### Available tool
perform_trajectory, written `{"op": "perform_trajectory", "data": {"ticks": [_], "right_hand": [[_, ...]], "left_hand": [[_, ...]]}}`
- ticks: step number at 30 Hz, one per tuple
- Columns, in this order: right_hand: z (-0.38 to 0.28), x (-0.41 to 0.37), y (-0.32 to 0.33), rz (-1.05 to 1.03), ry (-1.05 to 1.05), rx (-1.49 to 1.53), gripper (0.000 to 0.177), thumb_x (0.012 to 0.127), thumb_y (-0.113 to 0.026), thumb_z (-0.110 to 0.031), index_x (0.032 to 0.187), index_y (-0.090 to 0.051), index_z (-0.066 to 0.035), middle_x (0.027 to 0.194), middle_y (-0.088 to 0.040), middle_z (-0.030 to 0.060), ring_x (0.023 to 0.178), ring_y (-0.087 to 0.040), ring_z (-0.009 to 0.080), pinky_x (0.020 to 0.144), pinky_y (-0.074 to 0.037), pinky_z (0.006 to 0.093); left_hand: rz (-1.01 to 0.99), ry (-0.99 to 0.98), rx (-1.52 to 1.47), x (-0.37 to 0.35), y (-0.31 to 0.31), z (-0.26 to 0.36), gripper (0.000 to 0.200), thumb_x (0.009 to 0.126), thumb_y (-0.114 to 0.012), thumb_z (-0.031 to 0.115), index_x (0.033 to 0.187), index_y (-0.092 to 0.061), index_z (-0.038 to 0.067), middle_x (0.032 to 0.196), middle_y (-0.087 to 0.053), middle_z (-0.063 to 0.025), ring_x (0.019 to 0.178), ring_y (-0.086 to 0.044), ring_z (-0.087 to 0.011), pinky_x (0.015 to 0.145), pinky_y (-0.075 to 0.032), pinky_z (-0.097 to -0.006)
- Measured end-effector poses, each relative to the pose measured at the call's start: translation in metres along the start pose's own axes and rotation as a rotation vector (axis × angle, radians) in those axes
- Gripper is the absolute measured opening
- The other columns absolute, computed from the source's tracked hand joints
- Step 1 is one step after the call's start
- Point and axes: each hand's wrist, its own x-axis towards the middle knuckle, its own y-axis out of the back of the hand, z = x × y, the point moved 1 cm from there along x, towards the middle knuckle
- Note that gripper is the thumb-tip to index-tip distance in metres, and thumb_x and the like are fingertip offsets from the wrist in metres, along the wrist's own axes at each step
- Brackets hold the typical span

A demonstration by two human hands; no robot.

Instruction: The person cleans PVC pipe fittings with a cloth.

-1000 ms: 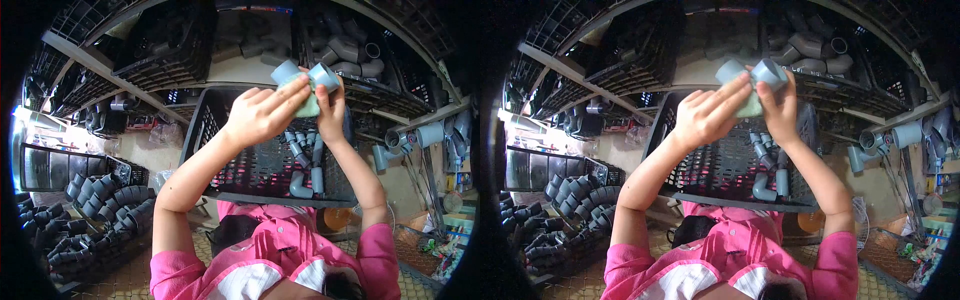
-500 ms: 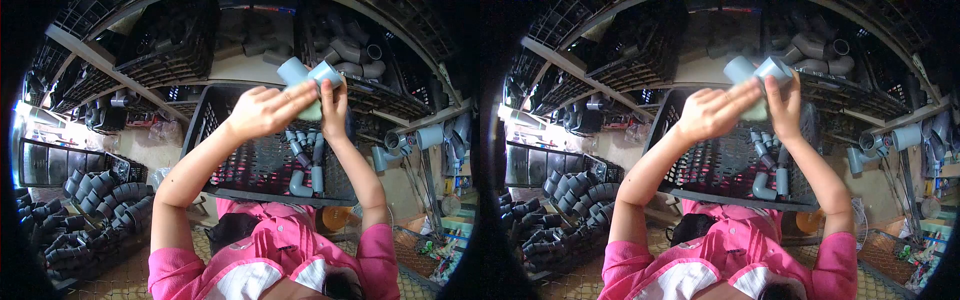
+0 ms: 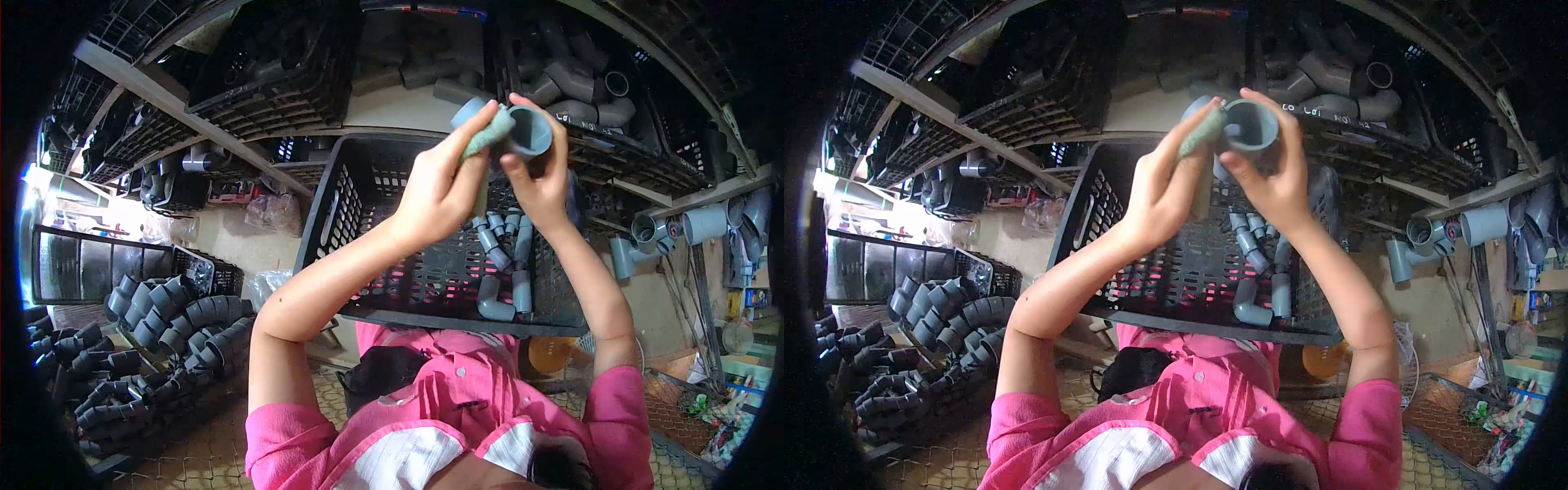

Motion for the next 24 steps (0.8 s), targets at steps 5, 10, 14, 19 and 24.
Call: {"op": "perform_trajectory", "data": {"ticks": [5,10,14,19,24], "right_hand": [[-0.005,0.003,-0.001,-0.169,0.173,-0.302,0.071,0.075,-0.083,-0.037,0.129,-0.050,-0.004,0.141,-0.046,0.0193,0.131,-0.047,0.0341,0.108,-0.039,0.0425],[-0.011,0.007,0.002,-0.072,0.237,-0.461,0.069,0.079,-0.079,-0.041,0.129,-0.051,-0.003,0.142,-0.043,0.0247,0.131,-0.046,0.0352,0.106,-0.040,0.0427],[-0.006,0.004,0.005,0.043,0.113,-0.275,0.066,0.084,-0.076,-0.038,0.131,-0.047,-0.001,0.146,-0.035,0.0213,0.126,-0.048,0.0294,0.103,-0.042,0.0405],[0.001,0.004,0.011,0.100,-0.002,-0.185,0.058,0.091,-0.069,-0.031,0.133,-0.045,0.000,0.145,-0.038,0.0172,0.130,-0.044,0.0276,0.108,-0.035,0.0393],[-0.007,0.001,0.002,-0.015,0.023,-0.247,0.059,0.091,-0.067,-0.036,0.133,-0.046,0.000,0.141,-0.042,0.0173,0.132,-0.041,0.0300,0.109,-0.034,0.0417]], "left_hand": [[0.063,0.171,-0.245,0.008,0.009,-0.005,0.034,0.099,-0.049,0.014,0.128,-0.055,-0.003,0.102,-0.067,-0.0085,0.096,-0.057,-0.0100,0.085,-0.047,-0.0272],[0.111,0.043,-0.203,0.000,0.003,-0.004,0.033,0.099,-0.049,0.013,0.127,-0.056,-0.003,0.103,-0.067,-0.0103,0.095,-0.058,-0.0105,0.083,-0.048,-0.0271],[0.015,-0.129,0.053,-0.003,0.004,0.001,0.041,0.092,-0.053,0.007,0.132,-0.052,-0.002,0.118,-0.064,-0.0186,0.093,-0.067,-0.0208,0.082,-0.053,-0.0318],[-0.107,-0.462,0.605,0.003,0.008,-0.005,0.060,0.075,-0.059,-0.003,0.135,-0.051,0.001,0.136,-0.054,-0.0211,0.106,-0.066,-0.0319,0.079,-0.059,-0.0362],[-0.073,-0.511,0.742,0.016,0.023,-0.010,0.056,0.076,-0.059,-0.002,0.132,-0.053,0.002,0.134,-0.057,-0.0173,0.100,-0.068,-0.0321,0.075,-0.059,-0.0367]]}}
